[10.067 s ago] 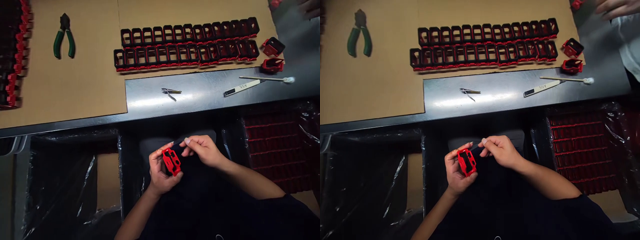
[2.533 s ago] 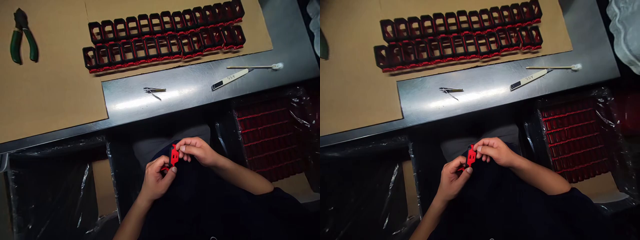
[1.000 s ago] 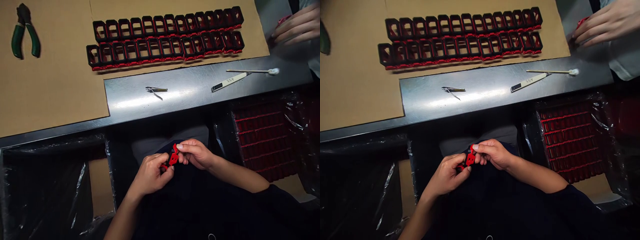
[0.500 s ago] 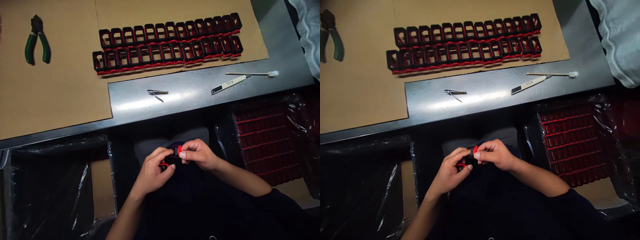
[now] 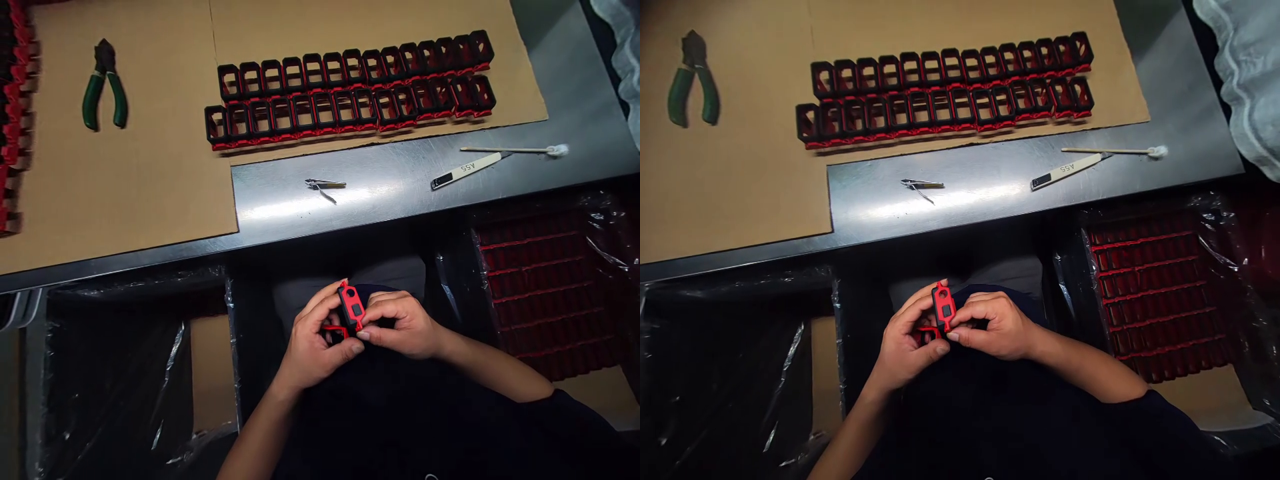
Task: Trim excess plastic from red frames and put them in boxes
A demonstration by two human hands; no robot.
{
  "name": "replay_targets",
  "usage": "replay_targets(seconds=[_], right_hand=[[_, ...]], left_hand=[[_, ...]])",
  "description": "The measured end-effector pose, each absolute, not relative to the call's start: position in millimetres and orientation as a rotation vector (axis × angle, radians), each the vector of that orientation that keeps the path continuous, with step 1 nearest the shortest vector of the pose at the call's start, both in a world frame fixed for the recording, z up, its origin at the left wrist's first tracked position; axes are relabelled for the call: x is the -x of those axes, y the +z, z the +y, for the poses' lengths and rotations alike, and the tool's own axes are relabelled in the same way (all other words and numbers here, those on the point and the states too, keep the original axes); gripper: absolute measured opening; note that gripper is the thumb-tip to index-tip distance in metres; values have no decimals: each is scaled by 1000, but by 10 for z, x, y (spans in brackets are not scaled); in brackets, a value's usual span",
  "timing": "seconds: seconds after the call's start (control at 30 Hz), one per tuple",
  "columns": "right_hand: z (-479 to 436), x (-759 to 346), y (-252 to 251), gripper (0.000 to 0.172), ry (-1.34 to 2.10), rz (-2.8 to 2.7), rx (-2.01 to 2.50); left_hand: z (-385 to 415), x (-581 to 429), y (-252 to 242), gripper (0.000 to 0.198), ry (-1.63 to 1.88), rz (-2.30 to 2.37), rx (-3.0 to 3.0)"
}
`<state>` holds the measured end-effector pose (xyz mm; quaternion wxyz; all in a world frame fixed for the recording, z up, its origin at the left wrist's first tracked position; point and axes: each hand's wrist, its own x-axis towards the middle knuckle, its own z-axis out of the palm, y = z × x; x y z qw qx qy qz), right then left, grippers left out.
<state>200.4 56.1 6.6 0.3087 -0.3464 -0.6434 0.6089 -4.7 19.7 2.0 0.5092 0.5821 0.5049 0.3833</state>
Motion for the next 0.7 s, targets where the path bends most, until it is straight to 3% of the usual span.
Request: replay_targets(seconds=[0.33, 0.7], right_hand=[[563, -2017, -28, 14, 1562, -1791, 855], [582, -1975, 92, 13, 1618, -1756, 865]], left_hand=[[171, 13, 61, 39, 917, 1370, -1538], [97, -19, -74, 56, 1089, 1308, -1452]])
